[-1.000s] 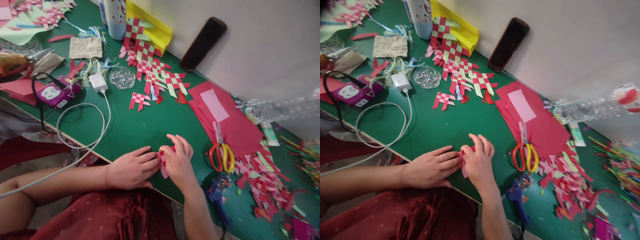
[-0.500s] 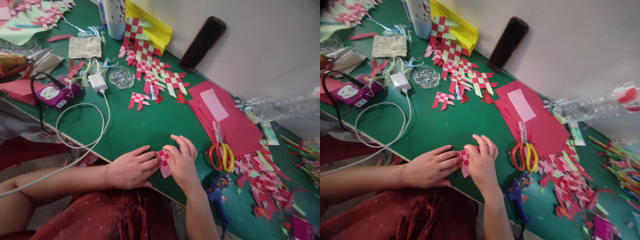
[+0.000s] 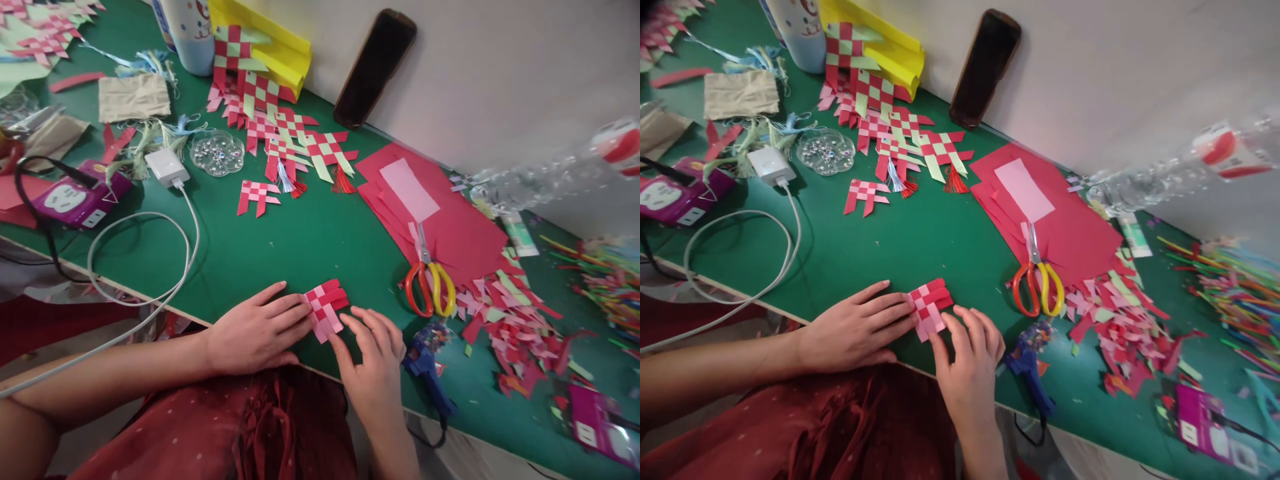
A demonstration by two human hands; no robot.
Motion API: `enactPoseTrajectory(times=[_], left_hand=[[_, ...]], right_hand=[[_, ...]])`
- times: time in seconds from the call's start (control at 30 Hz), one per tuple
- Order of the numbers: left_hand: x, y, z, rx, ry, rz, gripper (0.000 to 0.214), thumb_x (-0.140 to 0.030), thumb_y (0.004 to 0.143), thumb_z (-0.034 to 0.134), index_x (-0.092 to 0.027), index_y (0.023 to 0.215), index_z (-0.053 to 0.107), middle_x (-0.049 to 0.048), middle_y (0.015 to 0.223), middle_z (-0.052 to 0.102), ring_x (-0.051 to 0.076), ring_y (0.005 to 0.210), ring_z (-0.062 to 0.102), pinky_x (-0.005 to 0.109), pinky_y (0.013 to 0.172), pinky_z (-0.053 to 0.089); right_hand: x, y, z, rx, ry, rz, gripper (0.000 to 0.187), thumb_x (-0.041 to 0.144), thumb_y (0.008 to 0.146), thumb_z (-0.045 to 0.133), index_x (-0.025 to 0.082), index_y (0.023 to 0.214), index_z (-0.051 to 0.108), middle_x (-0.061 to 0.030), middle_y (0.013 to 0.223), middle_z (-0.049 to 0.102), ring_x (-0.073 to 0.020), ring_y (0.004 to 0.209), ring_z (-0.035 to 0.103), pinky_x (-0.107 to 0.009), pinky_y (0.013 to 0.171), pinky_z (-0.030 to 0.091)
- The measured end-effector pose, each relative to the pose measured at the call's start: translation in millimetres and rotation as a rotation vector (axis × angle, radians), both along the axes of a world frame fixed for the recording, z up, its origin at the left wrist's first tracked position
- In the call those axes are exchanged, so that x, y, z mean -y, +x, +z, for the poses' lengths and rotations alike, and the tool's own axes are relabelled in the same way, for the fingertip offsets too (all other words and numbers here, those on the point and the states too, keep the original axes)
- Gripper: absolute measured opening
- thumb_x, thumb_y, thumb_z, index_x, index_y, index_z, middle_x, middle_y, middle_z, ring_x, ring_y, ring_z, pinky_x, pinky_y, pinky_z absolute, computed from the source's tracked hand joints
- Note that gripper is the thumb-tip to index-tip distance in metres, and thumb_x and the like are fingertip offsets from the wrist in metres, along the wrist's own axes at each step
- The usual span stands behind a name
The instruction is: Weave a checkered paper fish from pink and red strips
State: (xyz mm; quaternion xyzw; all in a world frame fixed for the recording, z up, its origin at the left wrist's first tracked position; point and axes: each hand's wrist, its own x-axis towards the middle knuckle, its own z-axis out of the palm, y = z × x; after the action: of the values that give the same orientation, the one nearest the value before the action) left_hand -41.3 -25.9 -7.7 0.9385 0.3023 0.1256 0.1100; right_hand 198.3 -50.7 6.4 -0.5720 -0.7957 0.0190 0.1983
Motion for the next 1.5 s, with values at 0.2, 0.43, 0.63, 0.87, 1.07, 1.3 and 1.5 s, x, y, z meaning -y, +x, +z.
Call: enactPoseTrajectory(times=[0.2, 0.43, 0.63, 0.87, 1.07, 1.3, 1.5], left_hand=[[0, 1, 1.3, -0.022, -0.012, 0.006, 0.052, -0.053, 0.095, 0.050, -0.026, 0.139, 0.046, 0.0067, 0.140, 0.052, 0.025, 0.133, 0.043, 0.051, 0.117, 0.022], [-6, 6, 14.6, -0.076, -0.015, -0.011, 0.057, -0.058, 0.085, 0.063, -0.026, 0.131, 0.052, 0.0068, 0.135, 0.055, 0.027, 0.127, 0.047, 0.051, 0.115, 0.026], [-18, 9, 30.1, -0.125, -0.016, -0.065, 0.067, -0.060, 0.075, 0.072, -0.030, 0.131, 0.051, 0.0064, 0.147, 0.045, 0.029, 0.120, 0.050, 0.045, 0.101, 0.038], [-34, 10, 35.4, -0.170, -0.071, -0.122, 0.061, -0.065, 0.071, 0.073, -0.034, 0.121, 0.059, 0.0031, 0.146, 0.048, 0.027, 0.114, 0.049, 0.040, 0.094, 0.036], [-39, 13, 37.7, -0.182, -0.092, -0.161, 0.059, -0.063, 0.072, 0.073, -0.032, 0.120, 0.060, 0.0057, 0.146, 0.047, 0.029, 0.119, 0.048, 0.043, 0.098, 0.036], [-44, 16, 36.6, -0.101, -0.114, -0.218, 0.054, -0.054, 0.074, 0.076, -0.028, 0.120, 0.061, 0.0081, 0.140, 0.051, 0.028, 0.134, 0.040, 0.047, 0.114, 0.028], [-46, 16, 41.1, -0.094, -0.158, -0.218, 0.052, -0.051, 0.075, 0.077, -0.027, 0.119, 0.063, 0.0112, 0.141, 0.050, 0.031, 0.136, 0.041, 0.049, 0.112, 0.032]], right_hand=[[9, 1, -8.8, 0.012, -0.047, -0.054, 0.021, 0.032, 0.090, 0.063, 0.022, 0.109, 0.063, -0.0098, 0.116, 0.064, -0.0292, 0.112, 0.052, -0.049, 0.094, 0.040], [11, 3, -5.3, -0.108, -0.005, -0.013, 0.024, 0.022, 0.093, 0.056, 0.022, 0.117, 0.060, -0.0096, 0.117, 0.063, -0.0262, 0.114, 0.051, -0.047, 0.096, 0.043], [14, 1, -4.9, -0.064, -0.036, 0.000, 0.022, 0.017, 0.093, 0.054, 0.025, 0.108, 0.068, -0.0057, 0.118, 0.066, -0.0273, 0.113, 0.049, -0.048, 0.095, 0.039], [16, 1, -5.0, -0.116, -0.044, -0.031, 0.019, 0.025, 0.094, 0.055, 0.027, 0.103, 0.071, -0.0049, 0.114, 0.068, -0.0263, 0.112, 0.050, -0.045, 0.094, 0.039], [-11, 2, 1.0, -0.185, 0.010, -0.108, 0.016, 0.029, 0.094, 0.055, 0.022, 0.100, 0.069, -0.0063, 0.105, 0.069, -0.0231, 0.103, 0.054, -0.040, 0.089, 0.043], [-49, -12, -2.5, -0.037, -0.112, -0.220, 0.019, 0.037, 0.092, 0.056, 0.022, 0.097, 0.066, -0.0095, 0.116, 0.064, -0.0281, 0.109, 0.051, -0.043, 0.084, 0.041], [-50, -18, -2.1, -0.046, -0.153, -0.206, 0.011, 0.034, 0.088, 0.061, 0.024, 0.090, 0.062, -0.0084, 0.120, 0.063, -0.0299, 0.110, 0.050, -0.046, 0.084, 0.038]])
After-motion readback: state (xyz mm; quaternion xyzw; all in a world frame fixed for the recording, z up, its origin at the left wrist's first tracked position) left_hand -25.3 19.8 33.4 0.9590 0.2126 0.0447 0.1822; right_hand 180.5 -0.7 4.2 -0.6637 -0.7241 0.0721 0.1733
